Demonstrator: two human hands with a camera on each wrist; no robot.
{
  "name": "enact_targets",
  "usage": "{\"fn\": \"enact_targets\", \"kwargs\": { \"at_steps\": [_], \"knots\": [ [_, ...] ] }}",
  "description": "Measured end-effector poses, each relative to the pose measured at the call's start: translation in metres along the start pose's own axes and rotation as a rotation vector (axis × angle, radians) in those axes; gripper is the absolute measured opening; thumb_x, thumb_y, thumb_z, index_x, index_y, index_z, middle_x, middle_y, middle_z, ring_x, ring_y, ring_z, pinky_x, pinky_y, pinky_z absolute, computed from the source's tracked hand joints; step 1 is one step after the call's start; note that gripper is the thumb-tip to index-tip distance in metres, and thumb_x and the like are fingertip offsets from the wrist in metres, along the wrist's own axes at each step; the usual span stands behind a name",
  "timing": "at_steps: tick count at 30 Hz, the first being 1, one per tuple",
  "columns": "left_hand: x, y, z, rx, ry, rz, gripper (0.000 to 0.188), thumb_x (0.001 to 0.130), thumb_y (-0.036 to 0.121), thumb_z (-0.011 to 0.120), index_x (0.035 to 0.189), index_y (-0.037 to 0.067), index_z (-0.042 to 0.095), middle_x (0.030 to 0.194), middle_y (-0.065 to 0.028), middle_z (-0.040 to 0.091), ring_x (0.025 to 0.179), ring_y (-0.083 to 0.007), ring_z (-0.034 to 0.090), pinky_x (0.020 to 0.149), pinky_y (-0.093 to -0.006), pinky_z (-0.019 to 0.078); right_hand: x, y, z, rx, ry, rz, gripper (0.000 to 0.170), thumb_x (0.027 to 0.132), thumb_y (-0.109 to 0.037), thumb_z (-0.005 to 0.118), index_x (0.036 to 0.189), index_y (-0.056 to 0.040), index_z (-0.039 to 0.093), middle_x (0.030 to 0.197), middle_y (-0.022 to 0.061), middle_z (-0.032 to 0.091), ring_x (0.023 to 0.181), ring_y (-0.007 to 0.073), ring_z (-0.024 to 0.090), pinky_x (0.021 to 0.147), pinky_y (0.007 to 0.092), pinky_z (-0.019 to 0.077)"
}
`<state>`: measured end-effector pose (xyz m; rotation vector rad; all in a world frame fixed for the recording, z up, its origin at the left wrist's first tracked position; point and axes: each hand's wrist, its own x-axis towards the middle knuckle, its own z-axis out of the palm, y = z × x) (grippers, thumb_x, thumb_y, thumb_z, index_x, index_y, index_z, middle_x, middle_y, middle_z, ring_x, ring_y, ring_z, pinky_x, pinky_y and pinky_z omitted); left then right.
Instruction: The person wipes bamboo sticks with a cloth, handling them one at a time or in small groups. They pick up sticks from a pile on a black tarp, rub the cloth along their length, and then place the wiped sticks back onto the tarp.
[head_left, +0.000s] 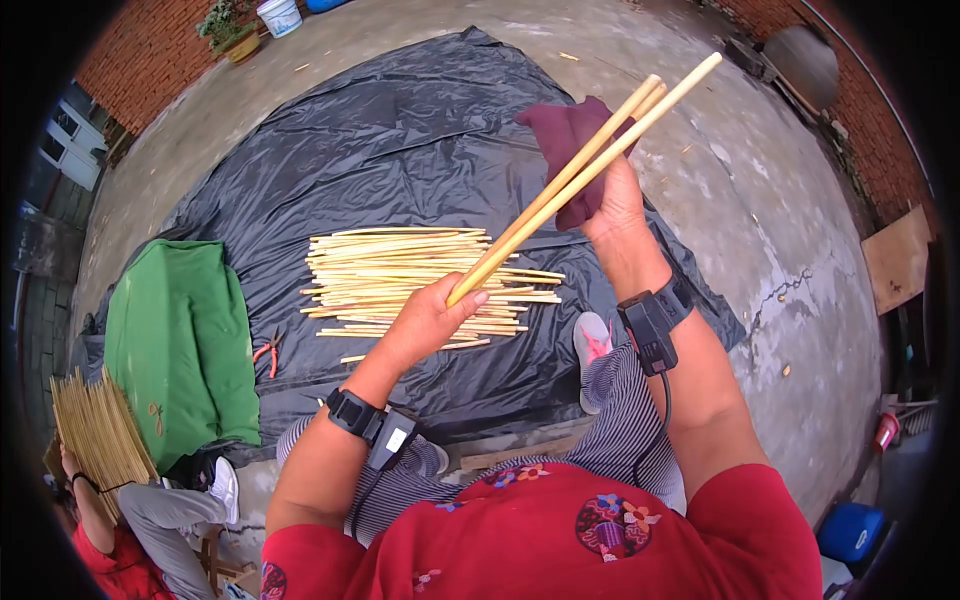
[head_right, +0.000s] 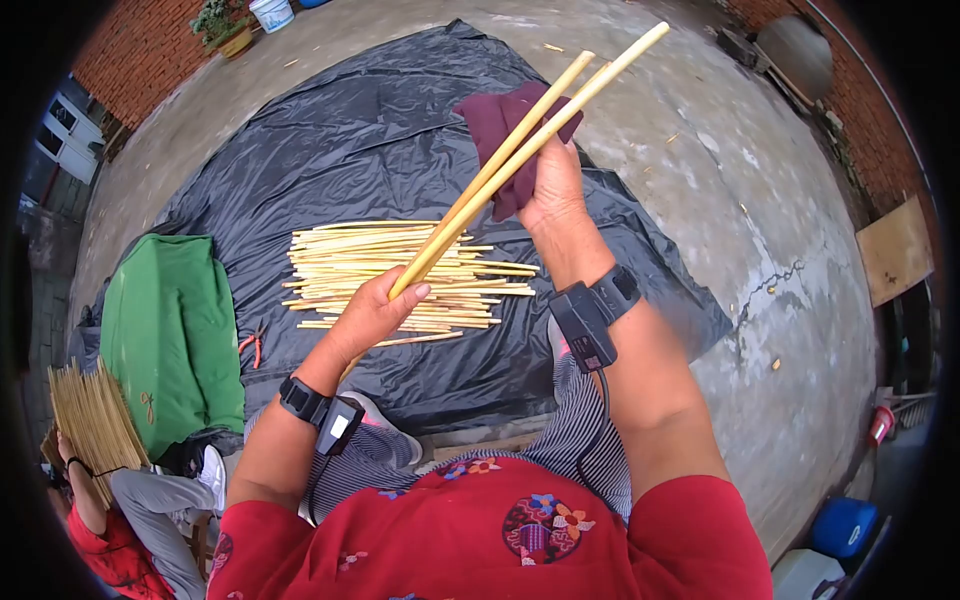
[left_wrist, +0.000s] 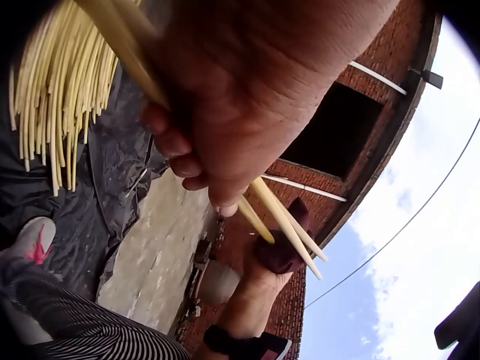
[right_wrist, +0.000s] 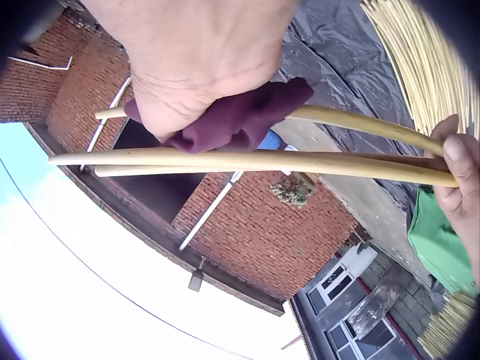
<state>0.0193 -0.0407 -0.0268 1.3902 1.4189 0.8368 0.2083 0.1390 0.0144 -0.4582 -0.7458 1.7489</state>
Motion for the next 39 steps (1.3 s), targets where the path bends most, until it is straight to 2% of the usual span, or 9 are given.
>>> {"fn": "enact_targets", "kwargs": {
  "at_steps": [4, 7, 11, 15, 21, 25, 30, 35, 39],
  "knots": [
    [-0.011, 0.012, -0.005, 0.046, 0.023, -0.084, 0.031, 0.090, 0.033, 0.063, 0.099, 0.003, 0.061, 0.074, -0.0031, 0.056, 0.069, -0.0107, 0.051, 0.063, -0.0266, 0.0433, 0.008, -0.026, -0.021, 0.005, -0.001, 0.075, 0.042, 0.089, -0.034, 0.060, 0.117, -0.0038, 0.052, 0.114, 0.0105, 0.060, 0.101, 0.0218, 0.058, 0.081, 0.0340, 0.0523],
    [-0.014, 0.003, -0.010, 0.125, 0.029, -0.086, 0.034, 0.088, 0.034, 0.064, 0.101, 0.002, 0.062, 0.076, -0.0067, 0.060, 0.071, -0.0134, 0.055, 0.066, -0.0292, 0.0452, 0.011, -0.045, -0.022, 0.146, 0.145, -0.098, 0.039, 0.091, -0.026, 0.057, 0.120, -0.0002, 0.051, 0.118, 0.0151, 0.060, 0.111, 0.0252, 0.057, 0.092, 0.0365, 0.0506],
    [-0.018, -0.003, -0.012, 0.209, 0.069, -0.063, 0.034, 0.088, 0.035, 0.065, 0.097, 0.002, 0.061, 0.073, -0.0060, 0.058, 0.068, -0.0137, 0.052, 0.063, -0.0297, 0.0441, 0.021, -0.058, -0.040, 0.237, 0.338, -0.246, 0.033, 0.098, -0.030, 0.042, 0.114, -0.0038, 0.053, 0.111, 0.0116, 0.062, 0.100, 0.0277, 0.062, 0.082, 0.0436, 0.0542],
    [-0.021, -0.014, -0.014, 0.111, 0.089, -0.099, 0.034, 0.088, 0.035, 0.065, 0.096, 0.002, 0.061, 0.072, -0.0055, 0.055, 0.066, -0.0140, 0.050, 0.063, -0.0297, 0.0437, 0.026, -0.075, -0.059, 0.278, 0.576, -0.300, 0.036, 0.098, -0.032, 0.041, 0.121, -0.0049, 0.049, 0.117, 0.0114, 0.059, 0.105, 0.0306, 0.059, 0.090, 0.0496, 0.0494],
    [-0.024, -0.009, -0.020, 0.095, 0.053, -0.172, 0.031, 0.089, 0.032, 0.064, 0.097, 0.002, 0.061, 0.071, -0.0018, 0.054, 0.066, -0.0115, 0.047, 0.062, -0.0280, 0.0426, 0.022, -0.053, -0.058, 0.328, 0.442, -0.254, 0.037, 0.099, -0.035, 0.039, 0.122, -0.0075, 0.049, 0.118, 0.0105, 0.059, 0.103, 0.0306, 0.060, 0.092, 0.0503, 0.0479],
    [-0.037, 0.008, -0.055, -0.006, -0.033, -0.258, 0.027, 0.090, 0.030, 0.063, 0.092, 0.003, 0.060, 0.064, 0.0025, 0.049, 0.056, -0.0068, 0.041, 0.052, -0.0238, 0.0384, 0.041, -0.075, -0.093, 0.472, 0.637, -0.271, 0.035, 0.099, -0.035, 0.039, 0.121, -0.0094, 0.050, 0.115, 0.0094, 0.060, 0.099, 0.0269, 0.062, 0.093, 0.0458, 0.0487],
    [-0.027, 0.001, -0.065, -0.256, 0.302, -0.233, 0.021, 0.093, 0.026, 0.058, 0.087, 0.008, 0.050, 0.059, 0.0032, 0.047, 0.042, -0.0056, 0.042, 0.039, -0.0210, 0.0354, 0.028, -0.088, -0.073, 0.266, 0.507, -0.246, 0.029, 0.097, -0.030, 0.046, 0.116, -0.0095, 0.054, 0.115, 0.0073, 0.060, 0.099, 0.0253, 0.062, 0.094, 0.0432, 0.0481],
    [-0.009, 0.008, -0.034, -0.298, 0.247, -0.218, 0.018, 0.094, 0.024, 0.056, 0.090, 0.008, 0.050, 0.058, 0.0020, 0.050, 0.043, -0.0057, 0.046, 0.039, -0.0193, 0.0379, 0.001, -0.036, -0.012, 0.120, 0.227, 0.020, 0.030, 0.096, -0.026, 0.049, 0.118, -0.0051, 0.053, 0.115, 0.0074, 0.060, 0.105, 0.0226, 0.059, 0.093, 0.0407, 0.0487],
    [0.004, 0.013, -0.009, -0.229, 0.257, -0.189, 0.017, 0.094, 0.022, 0.056, 0.094, 0.005, 0.050, 0.059, 0.0014, 0.050, 0.043, -0.0063, 0.045, 0.040, -0.0202, 0.0387, -0.017, -0.005, 0.020, 0.096, 0.194, 0.098, 0.033, 0.096, -0.029, 0.050, 0.117, -0.0043, 0.054, 0.115, 0.0075, 0.060, 0.104, 0.0219, 0.059, 0.094, 0.0391, 0.0476]
  ]
}}
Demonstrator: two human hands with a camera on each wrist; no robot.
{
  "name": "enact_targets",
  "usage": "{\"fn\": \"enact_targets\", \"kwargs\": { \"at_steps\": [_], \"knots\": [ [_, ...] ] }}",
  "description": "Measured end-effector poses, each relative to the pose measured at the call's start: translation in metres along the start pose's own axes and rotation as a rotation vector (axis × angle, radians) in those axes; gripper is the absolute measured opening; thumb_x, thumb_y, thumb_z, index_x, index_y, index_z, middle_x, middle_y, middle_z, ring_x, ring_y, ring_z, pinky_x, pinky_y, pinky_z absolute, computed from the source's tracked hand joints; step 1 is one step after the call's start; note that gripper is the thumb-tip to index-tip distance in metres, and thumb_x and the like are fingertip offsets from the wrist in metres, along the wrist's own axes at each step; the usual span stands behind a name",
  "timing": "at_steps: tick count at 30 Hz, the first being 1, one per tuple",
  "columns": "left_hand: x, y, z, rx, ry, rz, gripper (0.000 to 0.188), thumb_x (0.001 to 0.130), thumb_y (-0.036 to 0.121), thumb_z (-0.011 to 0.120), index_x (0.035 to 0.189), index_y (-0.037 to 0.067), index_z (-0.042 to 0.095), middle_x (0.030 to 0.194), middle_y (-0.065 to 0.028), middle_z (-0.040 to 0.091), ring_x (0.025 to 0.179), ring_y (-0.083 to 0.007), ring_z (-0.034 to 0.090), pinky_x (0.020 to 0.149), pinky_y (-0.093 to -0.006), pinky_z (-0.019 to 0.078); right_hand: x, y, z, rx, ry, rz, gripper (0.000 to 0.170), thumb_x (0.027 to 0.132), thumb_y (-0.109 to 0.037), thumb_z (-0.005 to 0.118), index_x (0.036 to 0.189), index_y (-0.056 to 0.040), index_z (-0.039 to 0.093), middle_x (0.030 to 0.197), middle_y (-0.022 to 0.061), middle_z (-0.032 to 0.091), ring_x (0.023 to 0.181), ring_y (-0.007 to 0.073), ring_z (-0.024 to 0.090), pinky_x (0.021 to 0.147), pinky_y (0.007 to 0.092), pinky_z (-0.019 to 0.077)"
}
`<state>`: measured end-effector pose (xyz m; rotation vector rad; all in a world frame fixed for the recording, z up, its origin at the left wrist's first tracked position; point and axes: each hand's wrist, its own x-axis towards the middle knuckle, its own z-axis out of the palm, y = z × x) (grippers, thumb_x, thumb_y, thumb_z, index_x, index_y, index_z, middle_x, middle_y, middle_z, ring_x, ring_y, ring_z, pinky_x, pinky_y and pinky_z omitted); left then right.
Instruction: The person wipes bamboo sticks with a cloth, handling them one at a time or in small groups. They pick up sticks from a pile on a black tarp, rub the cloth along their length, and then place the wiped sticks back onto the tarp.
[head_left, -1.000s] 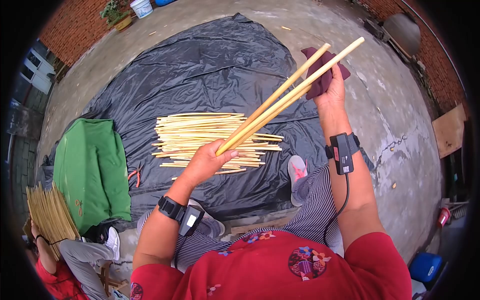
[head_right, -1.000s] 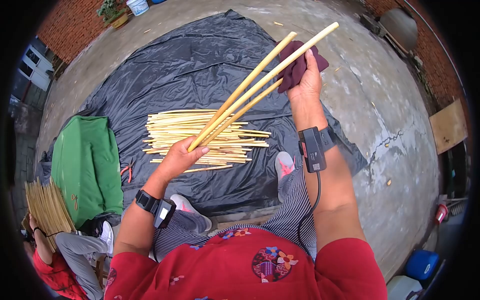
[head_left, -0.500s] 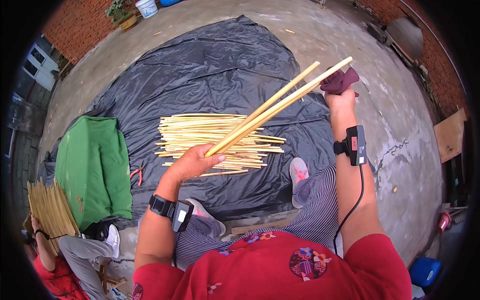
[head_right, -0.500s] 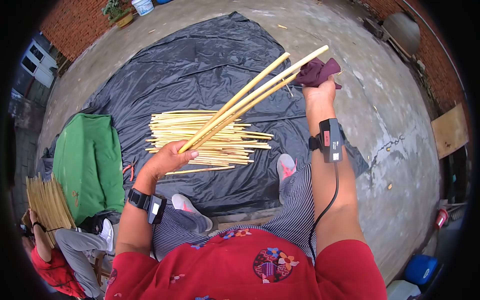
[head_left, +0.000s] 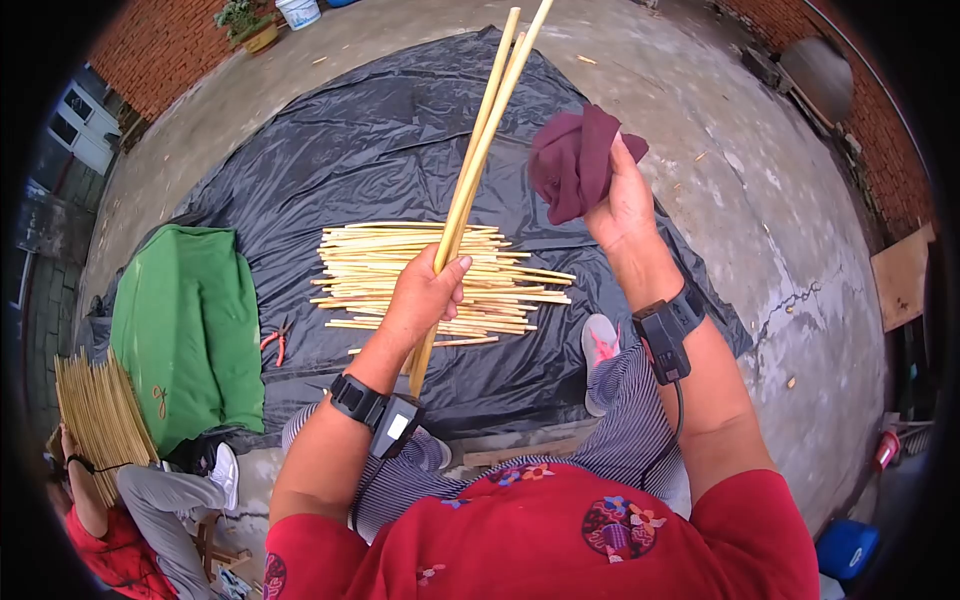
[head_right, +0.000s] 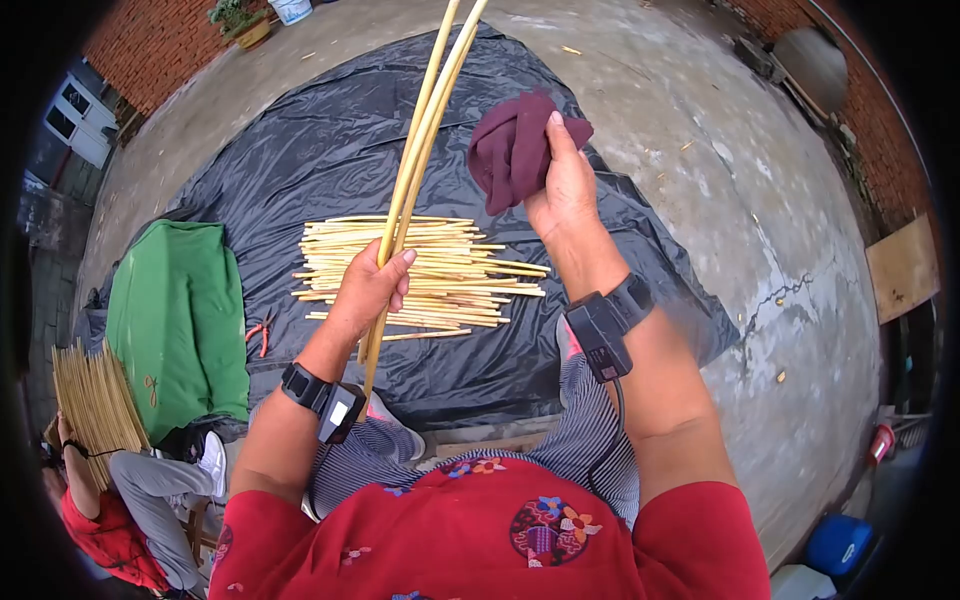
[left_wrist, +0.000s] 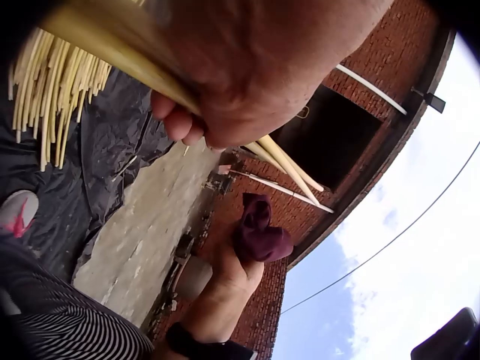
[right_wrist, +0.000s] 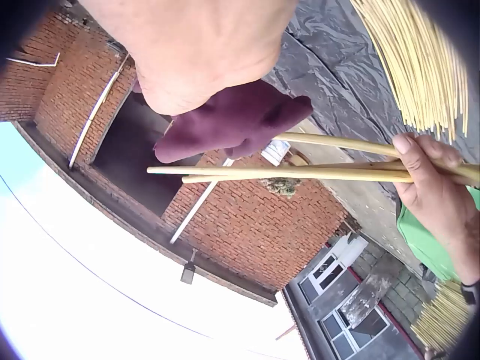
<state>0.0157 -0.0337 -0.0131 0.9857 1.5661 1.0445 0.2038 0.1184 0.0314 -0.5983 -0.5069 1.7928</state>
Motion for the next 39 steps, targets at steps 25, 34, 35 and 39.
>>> {"fn": "enact_targets", "kwargs": {
  "at_steps": [25, 34, 35, 39],
  "knots": [
    [0.016, -0.002, 0.029, -0.357, -0.110, 0.182, 0.038, 0.084, 0.004, 0.061, 0.116, 0.004, 0.041, 0.092, -0.0036, 0.054, 0.067, -0.0091, 0.054, 0.058, -0.0233, 0.0462, -0.042, 0.067, 0.016, -0.204, -0.249, 0.130, 0.037, 0.083, -0.003, 0.062, 0.116, -0.0053, 0.047, 0.103, 0.0058, 0.058, 0.093, 0.0158, 0.058, 0.080, 0.0311, 0.0497],
    [0.015, 0.001, 0.024, 0.132, -0.023, 0.266, 0.043, 0.085, 0.013, 0.065, 0.120, 0.002, 0.043, 0.098, -0.0061, 0.057, 0.090, -0.0120, 0.056, 0.077, -0.0260, 0.0466, -0.038, 0.062, 0.019, -0.176, -0.166, 0.063, 0.032, 0.086, -0.002, 0.060, 0.116, -0.0037, 0.050, 0.106, 0.0075, 0.061, 0.094, 0.0166, 0.061, 0.085, 0.0322, 0.0511],
    [0.014, 0.001, 0.022, 0.143, -0.036, 0.276, 0.044, 0.085, 0.014, 0.066, 0.121, 0.001, 0.044, 0.099, -0.0065, 0.058, 0.091, -0.0123, 0.056, 0.078, -0.0261, 0.0459, -0.035, 0.062, 0.016, -0.146, -0.186, 0.054, 0.029, 0.087, -0.004, 0.061, 0.115, -0.0042, 0.052, 0.103, 0.0070, 0.062, 0.091, 0.0170, 0.062, 0.080, 0.0319, 0.0526],
    [0.009, 0.007, 0.013, 0.336, -0.112, 0.247, 0.045, 0.087, 0.022, 0.066, 0.122, 0.000, 0.045, 0.097, -0.0097, 0.060, 0.090, -0.0150, 0.056, 0.079, -0.0284, 0.0454, -0.014, 0.042, 0.007, -0.127, -0.105, -0.001, 0.024, 0.087, -0.011, 0.064, 0.109, -0.0054, 0.054, 0.092, 0.0053, 0.061, 0.080, 0.0174, 0.062, 0.068, 0.0336, 0.0542]
  ]
}}
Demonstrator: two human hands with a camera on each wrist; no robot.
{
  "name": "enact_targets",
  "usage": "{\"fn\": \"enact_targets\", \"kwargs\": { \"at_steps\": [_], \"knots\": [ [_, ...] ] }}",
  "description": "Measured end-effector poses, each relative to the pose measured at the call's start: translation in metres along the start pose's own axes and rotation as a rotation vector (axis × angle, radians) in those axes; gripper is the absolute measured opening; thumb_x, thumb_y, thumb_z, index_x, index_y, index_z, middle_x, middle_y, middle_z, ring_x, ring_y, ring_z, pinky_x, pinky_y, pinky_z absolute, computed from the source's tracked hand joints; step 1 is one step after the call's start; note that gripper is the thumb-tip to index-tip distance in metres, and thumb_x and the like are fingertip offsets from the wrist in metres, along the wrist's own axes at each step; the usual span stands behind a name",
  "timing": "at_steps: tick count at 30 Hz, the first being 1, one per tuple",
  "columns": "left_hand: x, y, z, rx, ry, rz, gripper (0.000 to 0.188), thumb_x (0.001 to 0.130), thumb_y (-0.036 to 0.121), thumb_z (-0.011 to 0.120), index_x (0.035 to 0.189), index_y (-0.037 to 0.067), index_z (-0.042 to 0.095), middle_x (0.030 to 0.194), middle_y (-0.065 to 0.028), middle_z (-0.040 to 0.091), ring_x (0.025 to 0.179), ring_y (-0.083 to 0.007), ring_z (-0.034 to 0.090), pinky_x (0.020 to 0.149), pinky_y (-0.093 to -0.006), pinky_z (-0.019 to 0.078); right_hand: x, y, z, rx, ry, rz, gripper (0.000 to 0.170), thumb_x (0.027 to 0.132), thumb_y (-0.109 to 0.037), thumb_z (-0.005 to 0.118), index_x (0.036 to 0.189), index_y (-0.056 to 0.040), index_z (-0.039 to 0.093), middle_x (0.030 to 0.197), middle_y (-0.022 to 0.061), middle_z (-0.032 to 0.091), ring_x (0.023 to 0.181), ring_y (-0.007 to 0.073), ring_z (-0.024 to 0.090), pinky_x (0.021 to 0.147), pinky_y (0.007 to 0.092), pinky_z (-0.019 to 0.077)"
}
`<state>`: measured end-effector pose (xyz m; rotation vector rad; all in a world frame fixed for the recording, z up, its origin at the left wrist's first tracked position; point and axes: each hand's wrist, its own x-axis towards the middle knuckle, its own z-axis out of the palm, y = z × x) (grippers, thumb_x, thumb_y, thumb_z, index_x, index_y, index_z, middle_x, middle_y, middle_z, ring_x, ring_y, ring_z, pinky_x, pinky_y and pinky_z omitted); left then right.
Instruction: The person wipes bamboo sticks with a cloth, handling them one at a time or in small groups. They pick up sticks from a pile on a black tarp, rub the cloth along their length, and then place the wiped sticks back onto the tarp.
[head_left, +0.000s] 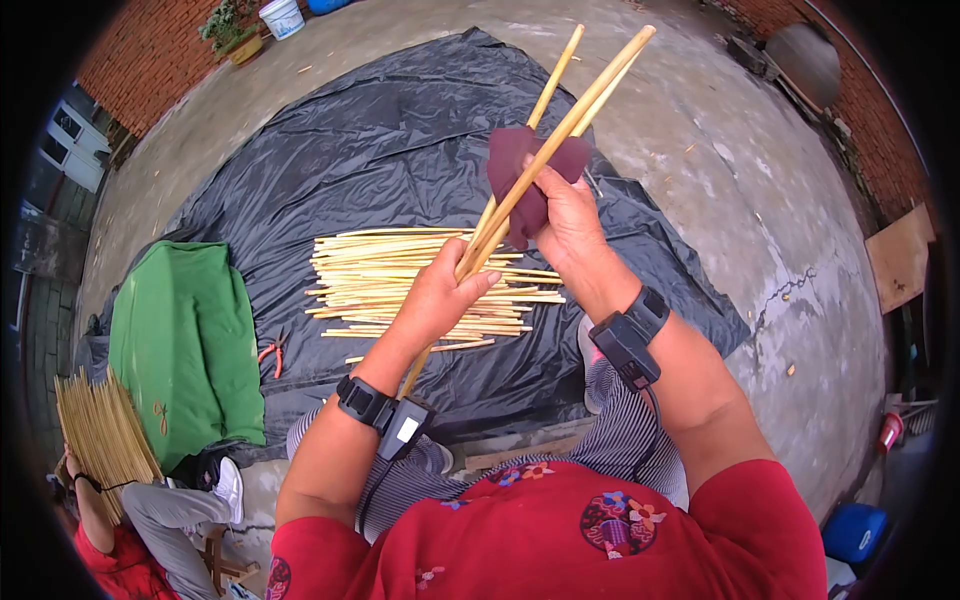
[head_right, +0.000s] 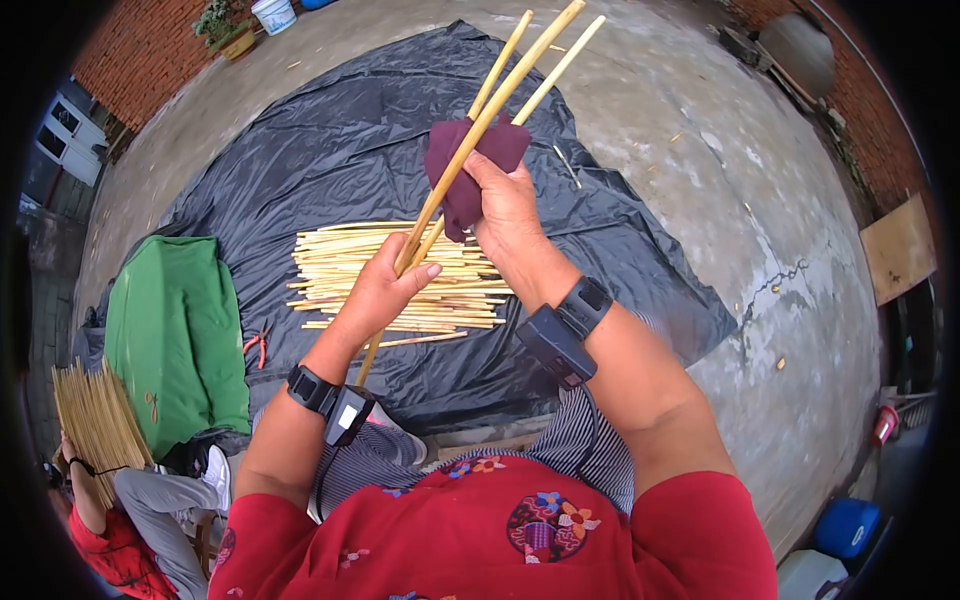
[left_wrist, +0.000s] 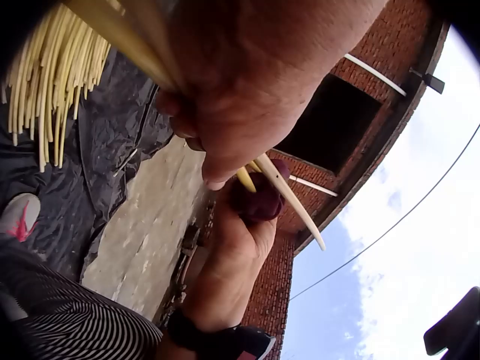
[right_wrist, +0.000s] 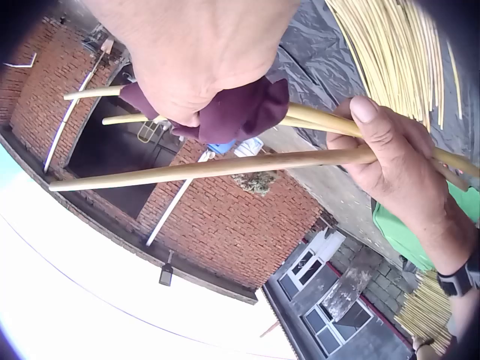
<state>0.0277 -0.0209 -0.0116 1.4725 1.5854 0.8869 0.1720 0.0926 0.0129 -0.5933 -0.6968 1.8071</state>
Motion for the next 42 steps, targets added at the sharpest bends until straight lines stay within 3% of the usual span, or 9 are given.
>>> {"fn": "enact_targets", "kwargs": {
  "at_steps": [5, 8, 11, 12, 18, 24, 33, 36, 42],
  "knots": [
    [-0.006, -0.004, -0.008, 0.073, -0.082, -0.044, 0.037, 0.090, 0.023, 0.061, 0.117, 0.002, 0.048, 0.087, -0.0084, 0.057, 0.080, -0.0156, 0.053, 0.074, -0.0291, 0.0444, -0.005, -0.003, 0.005, 0.002, 0.034, -0.053, 0.030, 0.087, -0.010, 0.065, 0.113, -0.0067, 0.052, 0.097, 0.0048, 0.061, 0.087, 0.0176, 0.062, 0.075, 0.0339, 0.0542],
    [-0.006, -0.016, -0.004, 0.053, 0.038, 0.056, 0.034, 0.087, 0.027, 0.063, 0.106, 0.003, 0.050, 0.084, -0.0194, 0.062, 0.077, -0.0312, 0.062, 0.069, -0.0377, 0.0465, -0.005, -0.001, 0.003, -0.032, -0.004, -0.026, 0.031, 0.086, -0.008, 0.064, 0.114, -0.0060, 0.052, 0.101, 0.0054, 0.061, 0.091, 0.0186, 0.062, 0.079, 0.0350, 0.0540],
    [-0.007, -0.011, -0.010, 0.084, 0.018, -0.008, 0.031, 0.086, 0.024, 0.064, 0.106, 0.003, 0.052, 0.085, -0.0190, 0.061, 0.077, -0.0301, 0.061, 0.071, -0.0361, 0.0464, 0.003, -0.012, -0.003, -0.005, 0.046, -0.005, 0.027, 0.088, -0.007, 0.058, 0.115, -0.0054, 0.052, 0.103, 0.0078, 0.061, 0.091, 0.0207, 0.062, 0.077, 0.0380, 0.0549],
    [-0.009, -0.007, -0.012, 0.081, -0.028, -0.062, 0.030, 0.087, 0.019, 0.066, 0.110, 0.002, 0.054, 0.085, -0.0037, 0.056, 0.078, -0.0101, 0.051, 0.071, -0.0256, 0.0433, 0.006, -0.018, -0.007, 0.003, 0.048, -0.034, 0.027, 0.088, -0.006, 0.058, 0.114, -0.0047, 0.052, 0.104, 0.0086, 0.061, 0.092, 0.0215, 0.062, 0.077, 0.0385, 0.0550],
    [-0.022, -0.022, -0.013, -0.166, -0.089, 0.015, 0.029, 0.091, 0.026, 0.061, 0.108, 0.003, 0.055, 0.080, 0.0002, 0.054, 0.074, -0.0085, 0.050, 0.066, -0.0240, 0.0437, 0.032, -0.045, -0.037, 0.048, 0.118, -0.130, 0.024, 0.089, -0.011, 0.061, 0.110, -0.0022, 0.054, 0.097, 0.0110, 0.063, 0.082, 0.0245, 0.064, 0.069, 0.0422, 0.0547],
    [-0.029, -0.023, -0.015, -0.185, -0.137, -0.160, 0.027, 0.091, 0.029, 0.061, 0.098, 0.004, 0.052, 0.067, 0.0040, 0.046, 0.054, -0.0047, 0.041, 0.047, -0.0217, 0.0358, 0.009, -0.038, -0.021, 0.020, 0.052, -0.079, 0.025, 0.089, -0.010, 0.060, 0.113, -0.0042, 0.053, 0.103, 0.0089, 0.062, 0.093, 0.0211, 0.062, 0.078, 0.0390, 0.0547],
    [-0.025, -0.011, -0.013, -0.251, -0.031, -0.102, 0.032, 0.091, 0.028, 0.062, 0.108, 0.002, 0.054, 0.067, 0.0062, 0.045, 0.056, -0.0038, 0.040, 0.049, -0.0198, 0.0340, -0.008, -0.017, -0.007, 0.034, -0.119, 0.069, 0.028, 0.088, -0.006, 0.062, 0.114, -0.0059, 0.054, 0.107, 0.0060, 0.061, 0.098, 0.0183, 0.060, 0.086, 0.0356, 0.0516],
    [-0.022, -0.009, -0.020, -0.206, -0.039, -0.081, 0.035, 0.089, 0.029, 0.065, 0.107, 0.000, 0.058, 0.086, -0.0017, 0.058, 0.080, -0.0093, 0.050, 0.072, -0.0251, 0.0436, 0.004, -0.023, -0.018, 0.025, -0.048, 0.009, 0.029, 0.088, -0.009, 0.062, 0.115, -0.0033, 0.052, 0.107, 0.0091, 0.060, 0.096, 0.0211, 0.061, 0.082, 0.0370, 0.0528],
    [-0.029, -0.033, -0.042, 0.015, -0.095, -0.127, 0.030, 0.086, 0.027, 0.069, 0.099, 0.002, 0.058, 0.078, 0.0018, 0.052, 0.073, -0.0078, 0.046, 0.065, -0.0235, 0.0408, 0.053, -0.072, -0.072, 0.130, 0.263, -0.134, 0.027, 0.084, -0.006, 0.063, 0.109, -0.0032, 0.054, 0.103, 0.0102, 0.063, 0.090, 0.0249, 0.064, 0.076, 0.0415, 0.0536]
  ]
}}
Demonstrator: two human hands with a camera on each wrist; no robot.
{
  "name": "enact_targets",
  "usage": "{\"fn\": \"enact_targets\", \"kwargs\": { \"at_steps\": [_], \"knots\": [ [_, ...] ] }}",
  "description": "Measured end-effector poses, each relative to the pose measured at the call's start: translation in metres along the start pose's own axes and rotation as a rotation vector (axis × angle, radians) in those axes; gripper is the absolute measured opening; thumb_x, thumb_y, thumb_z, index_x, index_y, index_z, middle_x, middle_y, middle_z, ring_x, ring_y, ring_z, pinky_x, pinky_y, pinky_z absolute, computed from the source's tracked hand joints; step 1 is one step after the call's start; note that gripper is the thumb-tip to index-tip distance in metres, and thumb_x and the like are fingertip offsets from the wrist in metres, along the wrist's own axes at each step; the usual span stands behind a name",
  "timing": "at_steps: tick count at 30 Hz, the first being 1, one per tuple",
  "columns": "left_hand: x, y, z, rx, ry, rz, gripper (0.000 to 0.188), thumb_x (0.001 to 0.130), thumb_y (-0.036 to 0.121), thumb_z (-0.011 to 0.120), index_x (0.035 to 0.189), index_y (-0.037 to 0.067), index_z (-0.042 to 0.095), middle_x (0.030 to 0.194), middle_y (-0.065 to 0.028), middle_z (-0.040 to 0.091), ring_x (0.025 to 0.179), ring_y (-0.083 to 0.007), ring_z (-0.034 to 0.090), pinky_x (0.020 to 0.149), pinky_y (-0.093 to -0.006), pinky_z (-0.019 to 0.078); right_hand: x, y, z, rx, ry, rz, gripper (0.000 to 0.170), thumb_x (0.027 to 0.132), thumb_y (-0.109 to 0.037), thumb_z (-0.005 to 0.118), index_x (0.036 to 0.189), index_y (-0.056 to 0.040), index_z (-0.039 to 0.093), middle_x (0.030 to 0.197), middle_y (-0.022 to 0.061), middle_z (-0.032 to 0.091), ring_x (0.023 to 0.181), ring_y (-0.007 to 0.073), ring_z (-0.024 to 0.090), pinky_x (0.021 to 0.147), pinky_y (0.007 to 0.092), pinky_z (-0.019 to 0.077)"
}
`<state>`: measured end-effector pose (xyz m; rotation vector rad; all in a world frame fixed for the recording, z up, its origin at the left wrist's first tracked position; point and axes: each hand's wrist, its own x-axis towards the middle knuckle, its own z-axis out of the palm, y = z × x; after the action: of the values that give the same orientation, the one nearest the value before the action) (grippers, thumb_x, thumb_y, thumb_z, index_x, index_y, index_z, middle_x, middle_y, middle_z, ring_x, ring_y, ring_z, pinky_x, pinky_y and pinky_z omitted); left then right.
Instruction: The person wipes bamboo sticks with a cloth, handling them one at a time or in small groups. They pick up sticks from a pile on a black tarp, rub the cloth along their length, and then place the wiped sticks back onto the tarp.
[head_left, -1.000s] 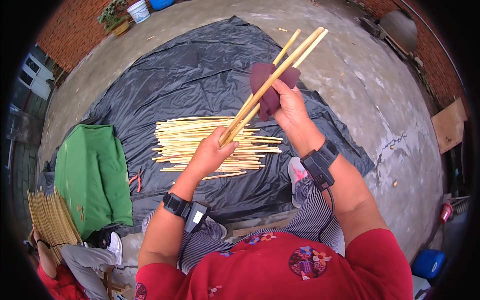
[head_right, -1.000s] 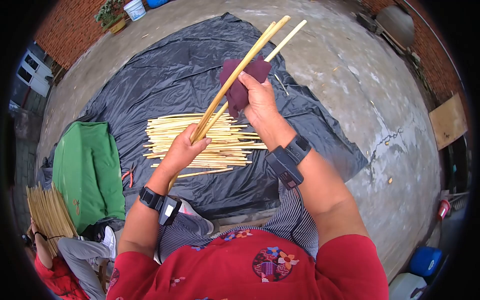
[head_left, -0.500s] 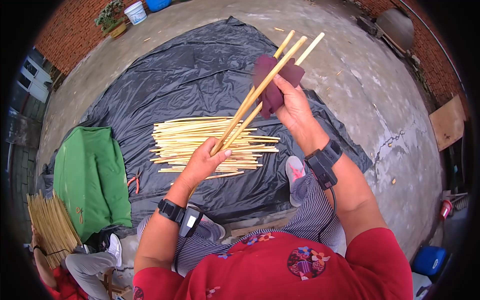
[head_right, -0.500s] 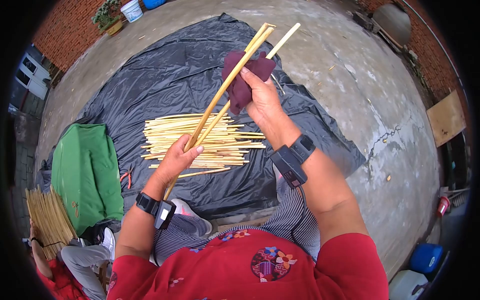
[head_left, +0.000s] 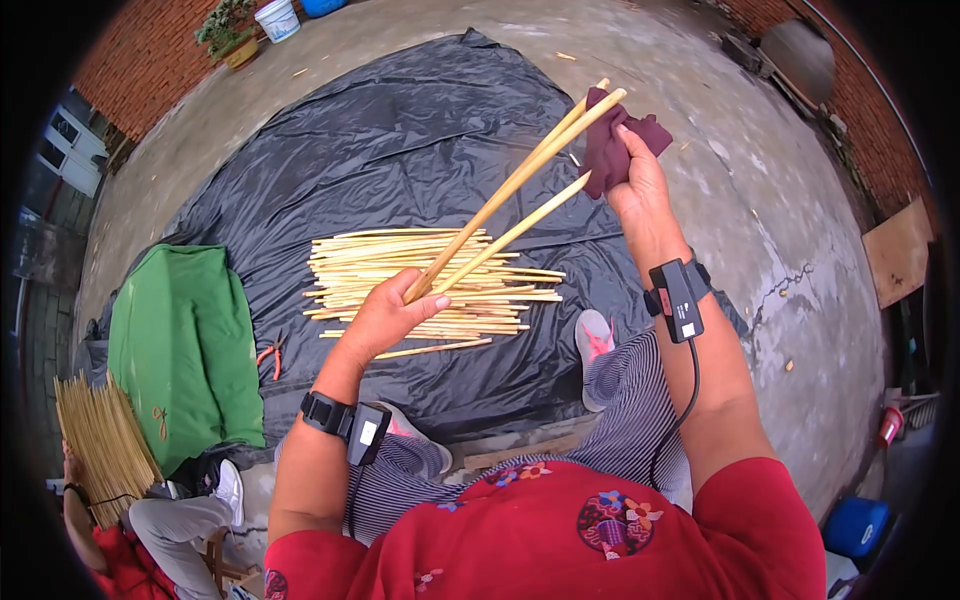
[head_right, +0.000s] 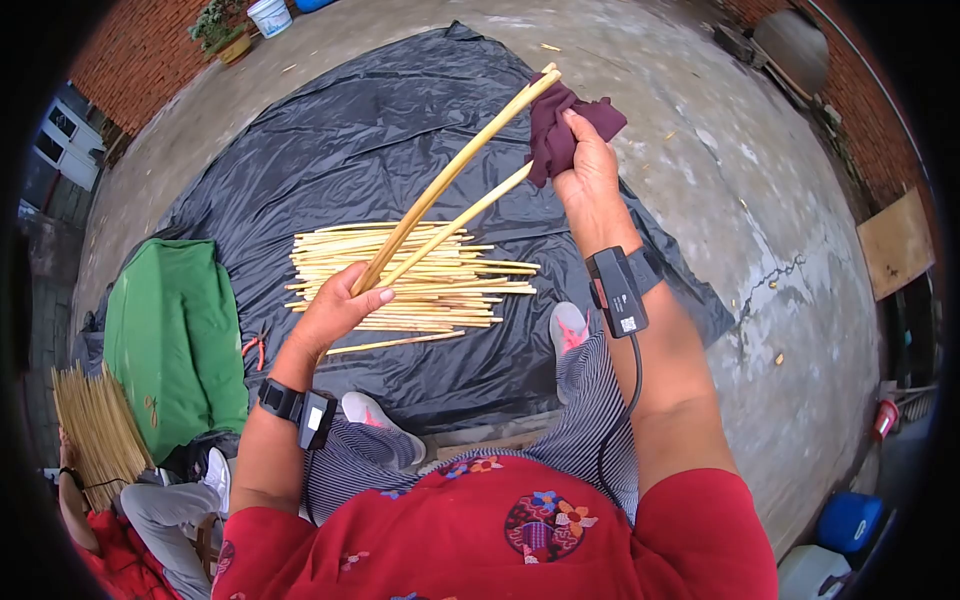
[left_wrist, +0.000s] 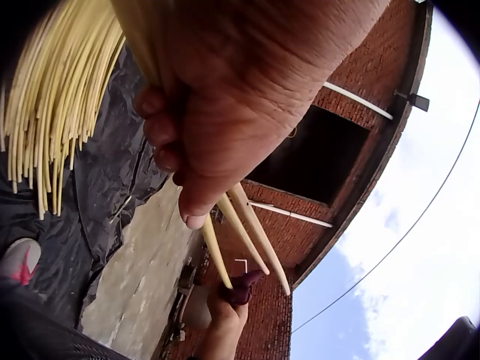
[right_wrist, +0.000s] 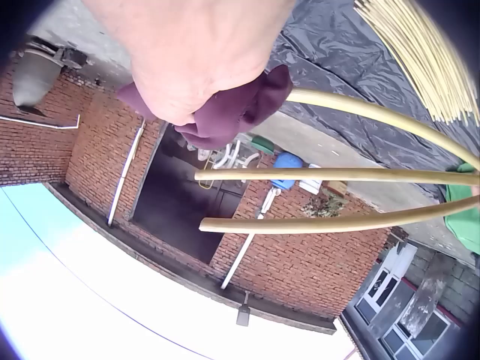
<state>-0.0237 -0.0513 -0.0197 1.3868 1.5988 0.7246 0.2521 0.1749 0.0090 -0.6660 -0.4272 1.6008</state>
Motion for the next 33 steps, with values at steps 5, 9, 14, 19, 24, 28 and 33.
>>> {"fn": "enact_targets", "kwargs": {
  "at_steps": [5, 9, 14, 19, 24, 28, 33],
  "knots": [
    [-0.013, -0.013, -0.017, 0.047, 0.070, -0.036, 0.033, 0.084, 0.033, 0.070, 0.090, 0.002, 0.060, 0.071, -0.0001, 0.052, 0.069, -0.0099, 0.046, 0.063, -0.0266, 0.0415, 0.039, -0.033, -0.042, 0.080, 0.425, -0.286, 0.031, 0.082, -0.005, 0.065, 0.111, -0.0045, 0.054, 0.104, 0.0102, 0.063, 0.089, 0.0250, 0.065, 0.076, 0.0431, 0.0533],
    [-0.015, -0.009, -0.024, -0.190, 0.197, -0.156, 0.028, 0.088, 0.027, 0.066, 0.100, 0.003, 0.061, 0.074, 0.0002, 0.055, 0.070, -0.0073, 0.047, 0.063, -0.0238, 0.0407, 0.011, -0.036, -0.027, 0.131, 0.289, -0.080, 0.029, 0.085, -0.007, 0.063, 0.112, -0.0045, 0.054, 0.110, 0.0087, 0.062, 0.098, 0.0261, 0.062, 0.086, 0.0446, 0.0507],
    [-0.001, -0.002, -0.006, -0.317, 0.169, -0.136, 0.021, 0.093, 0.023, 0.059, 0.095, 0.004, 0.051, 0.063, 0.0026, 0.047, 0.047, -0.0050, 0.041, 0.041, -0.0211, 0.0348, -0.043, 0.016, 0.018, 0.029, -0.119, 0.199, 0.030, 0.089, -0.012, 0.059, 0.117, -0.0041, 0.052, 0.114, 0.0092, 0.060, 0.106, 0.0238, 0.058, 0.094, 0.0412, 0.0469],
    [0.016, 0.010, 0.023, -0.051, 0.277, -0.055, 0.021, 0.093, 0.021, 0.057, 0.091, 0.002, 0.048, 0.063, -0.0022, 0.052, 0.049, -0.0085, 0.048, 0.043, -0.0255, 0.0410, -0.075, 0.054, 0.041, -0.020, -0.341, 0.353, 0.032, 0.092, -0.019, 0.058, 0.120, -0.0042, 0.051, 0.118, 0.0092, 0.058, 0.108, 0.0226, 0.057, 0.095, 0.0395, 0.0461],
    [0.032, 0.002, 0.040, 0.415, 0.425, 0.069, 0.026, 0.088, 0.023, 0.059, 0.097, 0.003, 0.044, 0.070, -0.0219, 0.062, 0.066, -0.0426, 0.061, 0.059, -0.0499, 0.0460, -0.097, 0.081, 0.058, -0.259, -0.461, 0.269, 0.034, 0.088, -0.017, 0.065, 0.116, -0.0043, 0.051, 0.101, 0.0058, 0.060, 0.095, 0.0177, 0.059, 0.086, 0.0337, 0.0488],
    [0.032, 0.017, 0.039, 0.343, 0.401, 0.063, 0.032, 0.086, 0.023, 0.062, 0.101, 0.000, 0.045, 0.076, -0.0223, 0.062, 0.071, -0.0384, 0.062, 0.060, -0.0444, 0.0459, -0.091, 0.088, 0.055, -0.374, -0.369, 0.252, 0.028, 0.082, -0.005, 0.063, 0.107, -0.0041, 0.051, 0.095, 0.0068, 0.061, 0.081, 0.0150, 0.061, 0.071, 0.0294, 0.0527],
    [0.024, 0.034, 0.035, -0.468, 0.068, -0.002, 0.038, 0.087, 0.024, 0.066, 0.112, 0.002, 0.049, 0.081, -0.0013, 0.054, 0.069, -0.0097, 0.054, 0.060, -0.0262, 0.0438, -0.088, 0.077, 0.058, -0.343, -0.372, 0.232, 0.026, 0.082, -0.006, 0.064, 0.105, -0.0039, 0.052, 0.093, 0.0063, 0.062, 0.080, 0.0149, 0.062, 0.070, 0.0296, 0.0532]
  ]
}}
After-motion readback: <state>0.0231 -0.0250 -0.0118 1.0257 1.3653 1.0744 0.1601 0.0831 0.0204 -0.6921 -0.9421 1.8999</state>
